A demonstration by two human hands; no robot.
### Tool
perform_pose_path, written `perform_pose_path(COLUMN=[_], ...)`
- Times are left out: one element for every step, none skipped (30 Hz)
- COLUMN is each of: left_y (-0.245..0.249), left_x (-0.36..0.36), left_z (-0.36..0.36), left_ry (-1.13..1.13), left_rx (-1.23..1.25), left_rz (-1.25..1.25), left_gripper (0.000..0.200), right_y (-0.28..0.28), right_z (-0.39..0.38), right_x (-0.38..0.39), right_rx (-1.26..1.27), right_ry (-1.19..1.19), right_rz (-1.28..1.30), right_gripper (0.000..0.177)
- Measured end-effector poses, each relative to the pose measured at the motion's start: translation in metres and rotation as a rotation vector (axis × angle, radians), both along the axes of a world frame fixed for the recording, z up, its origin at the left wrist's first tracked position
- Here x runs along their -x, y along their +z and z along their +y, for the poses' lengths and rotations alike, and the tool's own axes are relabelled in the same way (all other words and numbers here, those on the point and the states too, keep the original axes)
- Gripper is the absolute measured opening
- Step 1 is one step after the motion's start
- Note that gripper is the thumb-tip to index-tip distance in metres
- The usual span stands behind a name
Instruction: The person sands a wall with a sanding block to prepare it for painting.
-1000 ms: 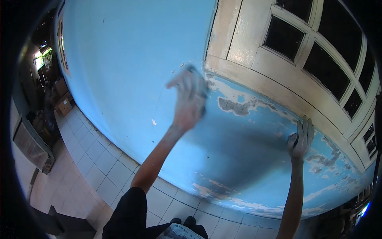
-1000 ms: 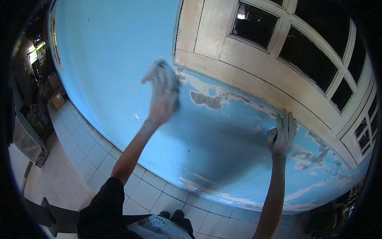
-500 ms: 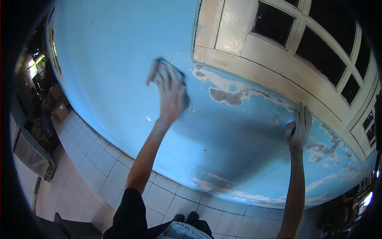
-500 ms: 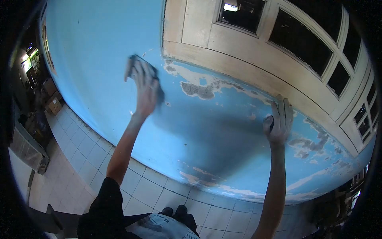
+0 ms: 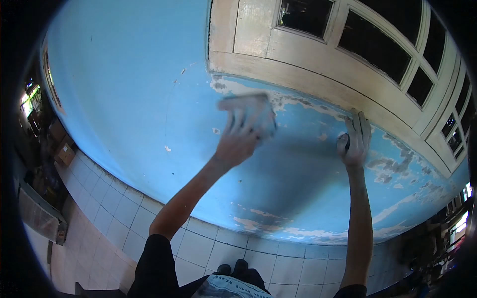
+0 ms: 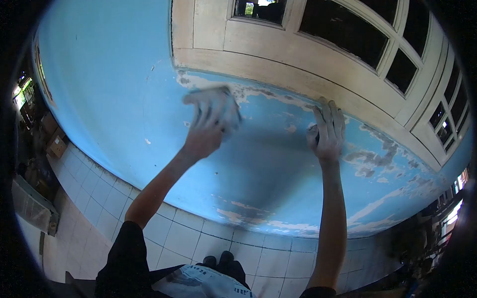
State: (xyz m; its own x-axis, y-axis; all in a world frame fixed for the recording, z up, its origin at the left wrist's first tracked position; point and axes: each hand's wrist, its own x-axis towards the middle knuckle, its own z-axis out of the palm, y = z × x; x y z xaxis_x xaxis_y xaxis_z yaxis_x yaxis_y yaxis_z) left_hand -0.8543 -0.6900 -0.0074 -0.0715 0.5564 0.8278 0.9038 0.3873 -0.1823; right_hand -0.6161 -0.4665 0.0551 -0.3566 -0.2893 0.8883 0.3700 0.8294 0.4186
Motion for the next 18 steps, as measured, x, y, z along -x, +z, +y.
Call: perform_pose_path(left_y=[-0.005,-0.010,0.000,0.023,0.043,0.055,0.056,0.054,0.049,0.032,0.016,0.005,-0.003,-0.013,0.000,0.015,0.027,0.033], left_x=[-0.001,-0.002,-0.003,-0.003,-0.003,-0.004,-0.008,-0.016,-0.024,-0.033,-0.037,-0.043,-0.043,-0.017,-0.002,0.009,0.019,0.025], left_z=[0.004,0.007,0.006,0.004,0.001,-0.001,0.003,0.010,0.014,0.014,0.010,0.005,0.007,0.008,0.002,-0.005,-0.015,-0.021], left_ry=[-0.074,-0.149,-0.152,-0.091,-0.030,-0.093,-0.094,-0.109,-0.118,-0.081,-0.069,-0.154,-0.243,-0.148,-0.122,-0.095,-0.082,-0.070], left_rx=[0.066,0.133,0.127,-0.044,-0.213,-0.279,-0.277,-0.272,-0.267,0.078,0.079,0.111,0.141,0.205,0.034,-0.138,-0.304,-0.468], left_rz=[0.057,0.111,0.112,0.028,-0.060,-0.159,-0.159,-0.092,-0.029,-0.034,-0.033,-0.063,-0.094,-0.033,-0.097,-0.163,-0.217,-0.270], left_gripper=[0.062,0.062,0.062,0.060,0.059,0.056,0.056,0.057,0.058,0.059,0.059,0.057,0.056,0.053,0.052,0.052,0.052,0.052], right_y=[0.001,0.001,0.002,0.003,0.001,0.001,0.001,0.001,0.000,0.000,0.000,0.002,0.003,0.001,0.000,0.000,0.000,-0.001], right_z=[-0.001,-0.002,-0.003,-0.002,-0.002,-0.001,-0.001,-0.001,-0.001,-0.002,-0.002,-0.001,0.000,0.001,0.001,0.001,0.001,0.001], right_x=[0.000,-0.001,-0.002,-0.001,0.000,-0.001,-0.002,-0.002,-0.001,-0.001,-0.002,-0.002,-0.002,-0.003,-0.003,-0.004,-0.003,-0.003], right_rx=[-0.005,0.007,0.016,0.003,0.012,0.027,0.029,0.029,0.031,0.035,0.025,0.011,0.006,0.009,0.014,0.013,0.018,0.024], right_ry=[-0.003,0.000,0.002,-0.002,-0.002,-0.001,-0.002,-0.001,0.007,0.019,0.019,0.015,0.021,0.013,0.003,0.004,-0.002,-0.008], right_rz=[0.001,-0.009,-0.017,-0.011,-0.014,-0.018,-0.017,-0.017,-0.020,-0.023,-0.023,-0.019,-0.016,-0.023,-0.031,-0.031,-0.032,-0.033], right_gripper=[0.038,0.039,0.040,0.040,0.040,0.041,0.041,0.040,0.040,0.040,0.040,0.039,0.039,0.039,0.038,0.038,0.038,0.038])
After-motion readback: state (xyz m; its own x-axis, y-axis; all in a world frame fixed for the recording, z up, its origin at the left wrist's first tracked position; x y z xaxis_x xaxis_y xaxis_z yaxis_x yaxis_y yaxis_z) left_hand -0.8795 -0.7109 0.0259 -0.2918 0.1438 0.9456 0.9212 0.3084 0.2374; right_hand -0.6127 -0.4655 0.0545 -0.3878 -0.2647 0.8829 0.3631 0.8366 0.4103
